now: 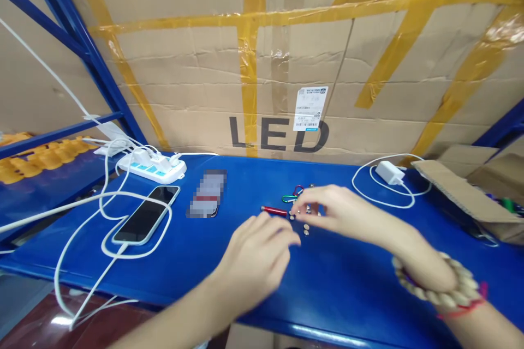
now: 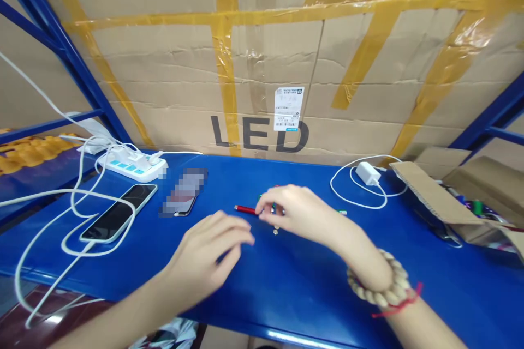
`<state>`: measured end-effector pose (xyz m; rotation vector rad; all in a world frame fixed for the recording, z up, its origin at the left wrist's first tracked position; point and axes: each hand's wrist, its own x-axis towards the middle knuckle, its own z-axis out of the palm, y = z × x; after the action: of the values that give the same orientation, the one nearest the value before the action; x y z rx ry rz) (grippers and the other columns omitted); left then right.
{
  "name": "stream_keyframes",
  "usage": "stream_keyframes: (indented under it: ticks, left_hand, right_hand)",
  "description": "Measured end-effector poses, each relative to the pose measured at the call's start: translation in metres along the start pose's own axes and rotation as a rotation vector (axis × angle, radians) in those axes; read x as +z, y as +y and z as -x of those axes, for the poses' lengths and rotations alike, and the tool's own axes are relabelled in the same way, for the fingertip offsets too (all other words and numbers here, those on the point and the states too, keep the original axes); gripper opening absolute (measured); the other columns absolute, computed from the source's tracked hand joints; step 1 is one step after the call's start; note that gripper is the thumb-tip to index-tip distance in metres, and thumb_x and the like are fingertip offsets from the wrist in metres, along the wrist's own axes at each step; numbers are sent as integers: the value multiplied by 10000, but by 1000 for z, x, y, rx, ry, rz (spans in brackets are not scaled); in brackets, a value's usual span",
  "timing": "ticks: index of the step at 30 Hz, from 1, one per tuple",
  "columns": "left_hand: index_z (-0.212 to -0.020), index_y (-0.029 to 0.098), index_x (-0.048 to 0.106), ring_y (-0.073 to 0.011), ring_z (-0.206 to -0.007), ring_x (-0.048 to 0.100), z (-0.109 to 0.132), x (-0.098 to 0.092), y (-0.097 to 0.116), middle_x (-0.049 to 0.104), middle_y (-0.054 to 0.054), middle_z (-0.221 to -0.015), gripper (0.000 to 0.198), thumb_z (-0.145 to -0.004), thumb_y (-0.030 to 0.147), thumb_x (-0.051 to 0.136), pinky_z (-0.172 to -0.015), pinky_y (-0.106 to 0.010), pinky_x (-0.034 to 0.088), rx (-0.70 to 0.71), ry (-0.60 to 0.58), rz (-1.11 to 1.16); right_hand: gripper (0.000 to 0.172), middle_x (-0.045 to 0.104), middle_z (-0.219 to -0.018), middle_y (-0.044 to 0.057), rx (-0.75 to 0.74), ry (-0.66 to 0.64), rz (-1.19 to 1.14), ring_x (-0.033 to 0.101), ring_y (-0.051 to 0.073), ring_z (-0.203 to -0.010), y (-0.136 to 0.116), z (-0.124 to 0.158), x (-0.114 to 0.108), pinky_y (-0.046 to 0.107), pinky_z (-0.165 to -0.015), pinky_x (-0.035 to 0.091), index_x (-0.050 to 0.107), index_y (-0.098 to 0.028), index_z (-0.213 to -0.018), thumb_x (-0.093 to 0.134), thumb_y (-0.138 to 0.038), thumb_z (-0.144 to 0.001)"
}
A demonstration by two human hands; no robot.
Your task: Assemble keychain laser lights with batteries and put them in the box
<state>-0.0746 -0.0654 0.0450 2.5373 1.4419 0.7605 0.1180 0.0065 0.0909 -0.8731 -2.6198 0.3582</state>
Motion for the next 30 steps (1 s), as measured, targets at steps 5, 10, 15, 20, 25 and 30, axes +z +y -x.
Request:
stream_keyframes:
  ticks: [5,10,15,20,25,30]
  left_hand:
    - [-966,153,619,-264,-933,588,-45,21,-32,618,-93,-984,105,-874,148,569,-741,-372,523,30,-188,-123]
    - [-963,177,587,-232,-904,596,-49,34,-42,623,-61,-978,117,-911,129,494,-720,-319,511,40,-180,-69]
    - [-988,195,519,-138,-796,618,-39,30,-37,623,-8,-956,105,-912,125,499,-711,-213,485,-23,-114,93]
    - [-944,197,487,-99,-576,564,-36,33,-39,628,40,-785,88,-885,164,544,-566,-174,443,-89,-97,211]
    - [-937,208,483,-109,-576,564,-36,35,-42,615,48,-728,75,-888,237,532,-562,-182,419,-98,-105,254]
    - [-830,205,546,-171,-613,592,-38,39,-41,613,7,-692,154,-921,282,449,-566,-235,394,-85,-125,196]
  right_hand:
    - [175,698,-715,-25,119,-90,125,657,162,-647,25,2,43,226,-531,432,683,-230,-840,755,-178,-688]
    - [137,694,-739,-21,194,-4,160,666,165,-628,29,7,56,216,-489,396,667,-230,-920,677,-232,-784]
    - [147,693,-858,8,163,40,197,679,166,-675,38,8,63,213,-485,382,689,-242,-899,544,-241,-880]
    - [226,688,-811,5,107,140,218,653,123,-587,46,9,70,200,-440,348,686,-225,-844,475,-284,-899]
    - [139,673,-786,-6,224,174,204,646,134,-587,41,6,69,203,-438,344,672,-223,-795,553,-292,-816]
    - [130,666,-757,-15,287,173,103,596,115,-529,36,3,67,203,-433,323,695,-236,-751,572,-267,-779]
